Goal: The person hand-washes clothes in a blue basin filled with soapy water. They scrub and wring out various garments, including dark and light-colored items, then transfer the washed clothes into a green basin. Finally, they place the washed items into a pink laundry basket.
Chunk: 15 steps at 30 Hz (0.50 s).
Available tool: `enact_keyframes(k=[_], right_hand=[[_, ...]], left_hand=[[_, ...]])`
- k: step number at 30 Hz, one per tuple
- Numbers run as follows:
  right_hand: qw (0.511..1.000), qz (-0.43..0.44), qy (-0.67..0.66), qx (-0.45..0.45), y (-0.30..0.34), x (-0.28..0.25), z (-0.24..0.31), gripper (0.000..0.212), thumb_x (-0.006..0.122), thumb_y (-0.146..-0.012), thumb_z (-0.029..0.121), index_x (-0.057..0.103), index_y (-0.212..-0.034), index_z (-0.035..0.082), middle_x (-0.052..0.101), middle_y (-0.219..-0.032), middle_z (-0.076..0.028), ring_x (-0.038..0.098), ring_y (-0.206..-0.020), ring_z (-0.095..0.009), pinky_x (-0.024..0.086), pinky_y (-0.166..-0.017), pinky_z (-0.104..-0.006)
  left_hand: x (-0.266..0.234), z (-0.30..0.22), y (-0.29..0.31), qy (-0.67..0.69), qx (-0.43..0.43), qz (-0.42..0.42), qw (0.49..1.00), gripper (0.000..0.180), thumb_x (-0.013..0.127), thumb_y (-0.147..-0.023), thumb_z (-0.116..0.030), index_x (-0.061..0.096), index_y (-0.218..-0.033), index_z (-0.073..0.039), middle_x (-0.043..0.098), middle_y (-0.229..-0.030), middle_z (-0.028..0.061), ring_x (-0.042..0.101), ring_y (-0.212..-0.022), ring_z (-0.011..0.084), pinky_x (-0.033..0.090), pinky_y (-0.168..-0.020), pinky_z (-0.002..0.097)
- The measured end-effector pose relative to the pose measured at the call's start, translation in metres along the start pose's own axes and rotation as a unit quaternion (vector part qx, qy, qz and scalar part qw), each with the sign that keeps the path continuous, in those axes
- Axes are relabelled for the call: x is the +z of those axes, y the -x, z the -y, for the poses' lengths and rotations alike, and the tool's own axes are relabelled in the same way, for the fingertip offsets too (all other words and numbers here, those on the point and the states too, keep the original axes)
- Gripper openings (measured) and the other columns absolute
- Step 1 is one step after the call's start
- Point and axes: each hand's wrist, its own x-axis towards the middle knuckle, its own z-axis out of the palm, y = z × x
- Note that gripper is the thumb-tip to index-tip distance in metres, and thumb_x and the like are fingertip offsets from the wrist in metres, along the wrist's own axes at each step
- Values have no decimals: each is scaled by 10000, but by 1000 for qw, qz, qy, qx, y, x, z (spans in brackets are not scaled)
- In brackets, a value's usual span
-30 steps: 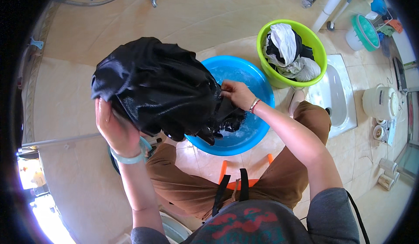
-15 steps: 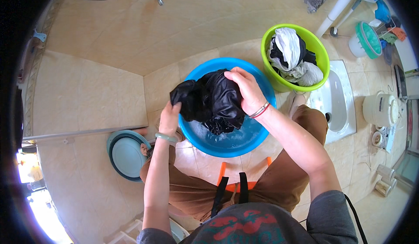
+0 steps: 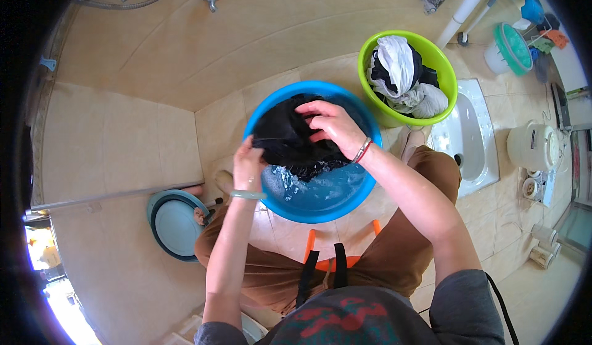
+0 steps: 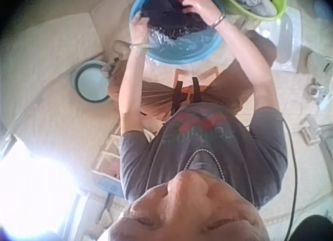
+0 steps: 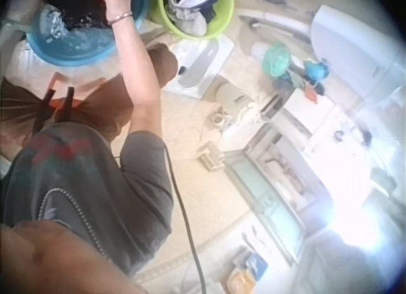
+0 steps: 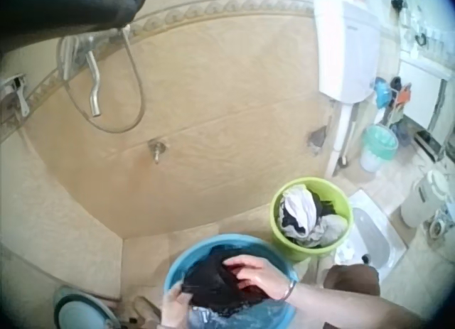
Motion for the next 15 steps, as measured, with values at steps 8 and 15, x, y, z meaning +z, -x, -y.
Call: enact_keyframes(k=[8,15], right_hand=[[788,-172,577,-131,-5,-16,-50,394,617,-791,97,583,-1176,21,599,-1176,-189,567,-1082,-380,451,-966,-433],[912,-141,354,-155,-13,-18,-35,108,562,-887,83,570,-931,-15,551,-759,-124,559,-781,-204,444,-732,-317]], left_hand=[[30,-93,24,12,100,31,994,263,511,-952,-98,606,-1170,15,675,-1078,80,634,-967,170,491,-865,314],[13,-122,3,93,145,-40,984,299,469,-1003,-187,564,-1210,6,637,-1171,77,627,-1003,189,487,-905,327]])
